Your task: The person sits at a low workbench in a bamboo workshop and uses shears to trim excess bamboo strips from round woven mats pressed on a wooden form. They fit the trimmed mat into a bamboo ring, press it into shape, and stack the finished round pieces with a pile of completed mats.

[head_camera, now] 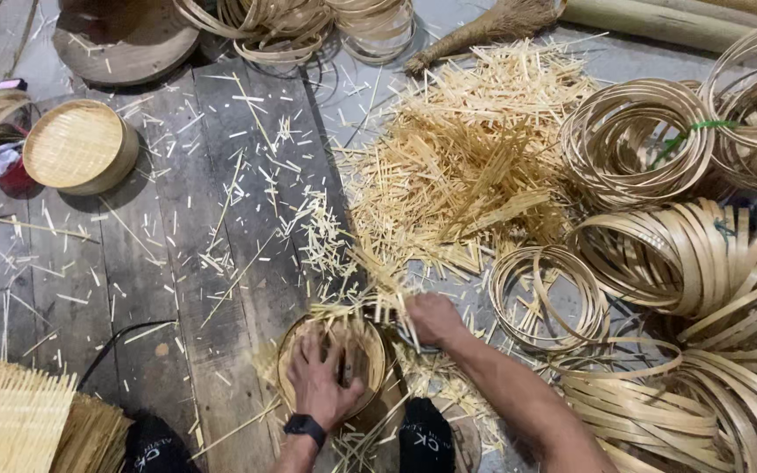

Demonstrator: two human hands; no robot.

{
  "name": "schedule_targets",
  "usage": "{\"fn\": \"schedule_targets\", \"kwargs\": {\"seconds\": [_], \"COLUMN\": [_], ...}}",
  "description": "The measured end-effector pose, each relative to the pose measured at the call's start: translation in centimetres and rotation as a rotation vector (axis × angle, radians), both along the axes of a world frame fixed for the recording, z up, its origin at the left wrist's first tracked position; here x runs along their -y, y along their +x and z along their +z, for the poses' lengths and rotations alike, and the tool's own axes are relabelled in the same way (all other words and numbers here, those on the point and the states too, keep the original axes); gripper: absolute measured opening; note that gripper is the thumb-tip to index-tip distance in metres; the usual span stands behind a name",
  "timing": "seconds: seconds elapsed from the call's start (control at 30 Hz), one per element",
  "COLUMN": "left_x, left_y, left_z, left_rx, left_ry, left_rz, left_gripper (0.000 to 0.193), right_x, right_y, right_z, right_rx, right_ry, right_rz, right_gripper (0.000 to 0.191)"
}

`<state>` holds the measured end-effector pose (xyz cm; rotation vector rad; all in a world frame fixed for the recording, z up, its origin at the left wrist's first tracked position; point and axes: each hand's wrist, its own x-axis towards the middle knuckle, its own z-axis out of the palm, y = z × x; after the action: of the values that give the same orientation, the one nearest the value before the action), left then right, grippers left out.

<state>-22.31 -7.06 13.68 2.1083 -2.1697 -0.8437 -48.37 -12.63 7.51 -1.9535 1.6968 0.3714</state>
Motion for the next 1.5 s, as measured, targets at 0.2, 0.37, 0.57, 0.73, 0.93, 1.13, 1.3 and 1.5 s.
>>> {"fn": "schedule_targets", "kwargs": {"seconds": [0.2, 0.37, 0.57, 0.73, 0.93, 1.13, 1.3, 1.5], "left_x": [-1.1, -1.0, 0.3, 0.5, -0.7, -0.6, -0.4, -0.2], "left_y": [-1.5, 1.6, 3.6, 3.6, 0.2, 0.7, 1.2, 2.3], "left_z": [-3.2, -3.7, -2.3, -1.5, -2.5, -3.1, -2.7, -2.2], "left_rx": [-0.017, -0.111, -0.167, -0.066, -0.135, -0.104, -0.133, -0.140], "left_ry": [-0.048, -0.107, -0.086, -0.019, -0.138, -0.064, -0.040, -0.034], "left_rz": [0.216, 0.011, -0.150, -0.254, 0.318, 0.123, 0.143, -0.024], "left_gripper": [0.134, 0.123, 0.125, 0.124, 0.124, 0.123, 0.120, 0.120], "right_x": [0.0, 0.3, 0.4, 0.8, 1.2, 0.5, 0.4, 1.0], "right_y": [-0.5, 0.2, 1.0, 1.0, 0.9, 1.6, 1.0, 1.9], "right_z": [-2.2, -1.7, -1.9, -1.6, 0.6, -0.5, -1.2, -0.2], "right_rx": [0.067, 0.013, 0.024, -0.089, 0.008, -0.110, -0.042, -0.137], "right_ry": [-0.397, -0.250, -0.348, -0.161, -0.145, -0.110, -0.188, -0.113], "right_rz": [0.139, 0.108, 0.143, 0.161, 0.047, 0.110, 0.080, 0.095], "right_gripper": [0.037, 0.037, 0.046, 0.033, 0.057, 0.051, 0.035, 0.042]}}
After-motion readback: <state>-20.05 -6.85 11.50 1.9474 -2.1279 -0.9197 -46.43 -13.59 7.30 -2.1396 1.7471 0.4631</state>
